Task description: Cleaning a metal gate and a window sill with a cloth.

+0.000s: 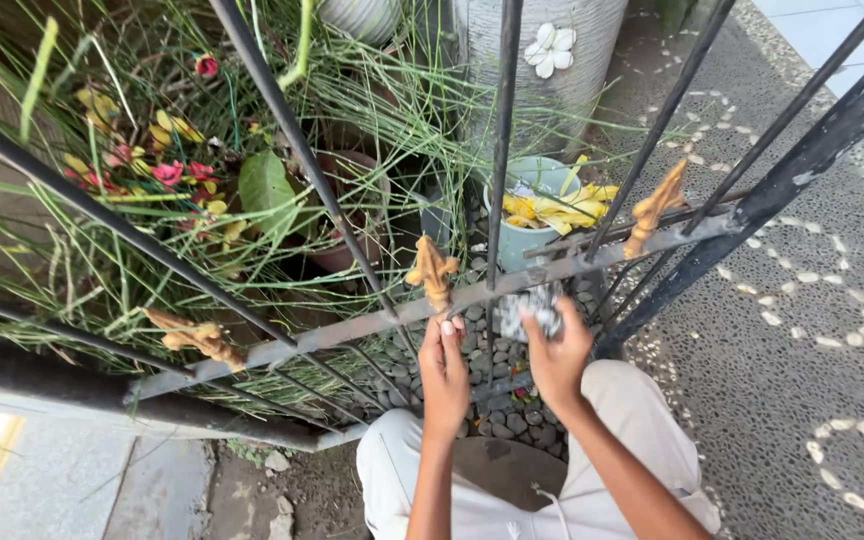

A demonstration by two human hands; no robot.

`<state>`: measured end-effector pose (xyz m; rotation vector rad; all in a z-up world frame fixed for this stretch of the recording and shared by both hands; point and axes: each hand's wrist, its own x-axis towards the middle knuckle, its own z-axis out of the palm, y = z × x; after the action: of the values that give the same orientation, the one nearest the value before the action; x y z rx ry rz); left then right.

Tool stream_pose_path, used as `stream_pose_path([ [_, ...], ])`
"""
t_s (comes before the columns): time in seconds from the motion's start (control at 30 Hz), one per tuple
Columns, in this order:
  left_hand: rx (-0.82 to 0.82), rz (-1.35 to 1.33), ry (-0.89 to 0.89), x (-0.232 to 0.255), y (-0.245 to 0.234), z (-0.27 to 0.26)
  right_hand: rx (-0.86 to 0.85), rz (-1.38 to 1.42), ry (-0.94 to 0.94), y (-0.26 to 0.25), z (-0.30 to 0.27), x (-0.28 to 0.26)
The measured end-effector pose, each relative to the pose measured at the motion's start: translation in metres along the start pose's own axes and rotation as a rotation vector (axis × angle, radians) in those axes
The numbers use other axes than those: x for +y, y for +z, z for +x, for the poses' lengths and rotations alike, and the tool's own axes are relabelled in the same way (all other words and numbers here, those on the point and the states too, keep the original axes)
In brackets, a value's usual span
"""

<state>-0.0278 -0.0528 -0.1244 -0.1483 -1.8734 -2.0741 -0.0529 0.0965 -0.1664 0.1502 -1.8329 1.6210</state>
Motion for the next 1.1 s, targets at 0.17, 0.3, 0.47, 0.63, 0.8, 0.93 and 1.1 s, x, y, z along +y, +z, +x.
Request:
stream_pose_path([
  [0.17,-0.067,0.076,-0.003,-0.003,-0.012,0.004,-0.198,-0.082,0.074,-0.02,0.013,0.025],
  [0.3,-0.143,0.155,0.067,-0.006,-0.023,0.008,-0.409,-0.263,0.007,-0.036,0.022,0.035],
  [0.47,-0.267,0.24,0.014,-0.023,-0.038,0.014,-0.34,-0.229,-0.15,-0.036,0.002,0.078],
  [0.63,-0.388,0.207,0.108,-0.056,-0.043,0.021,-0.307,-0.169,-0.073,-0.03,-0.036,0.14],
  [0.8,-0.385,0.142,0.21,-0.059,-0.035,0.015,-0.306,-0.234,-0.048,-0.029,-0.064,0.205],
  [0.93,-0.347,0.169,0.26,-0.074,-0.033,0.006,-0.165,-0.061,-0.182,-0.019,-0.06,0.134],
  [1.1,-0.374,0.094,0.25,-0.072,-0.034,0.003,-0.062,-0.293,-0.159,-0.019,-0.132,0.214],
])
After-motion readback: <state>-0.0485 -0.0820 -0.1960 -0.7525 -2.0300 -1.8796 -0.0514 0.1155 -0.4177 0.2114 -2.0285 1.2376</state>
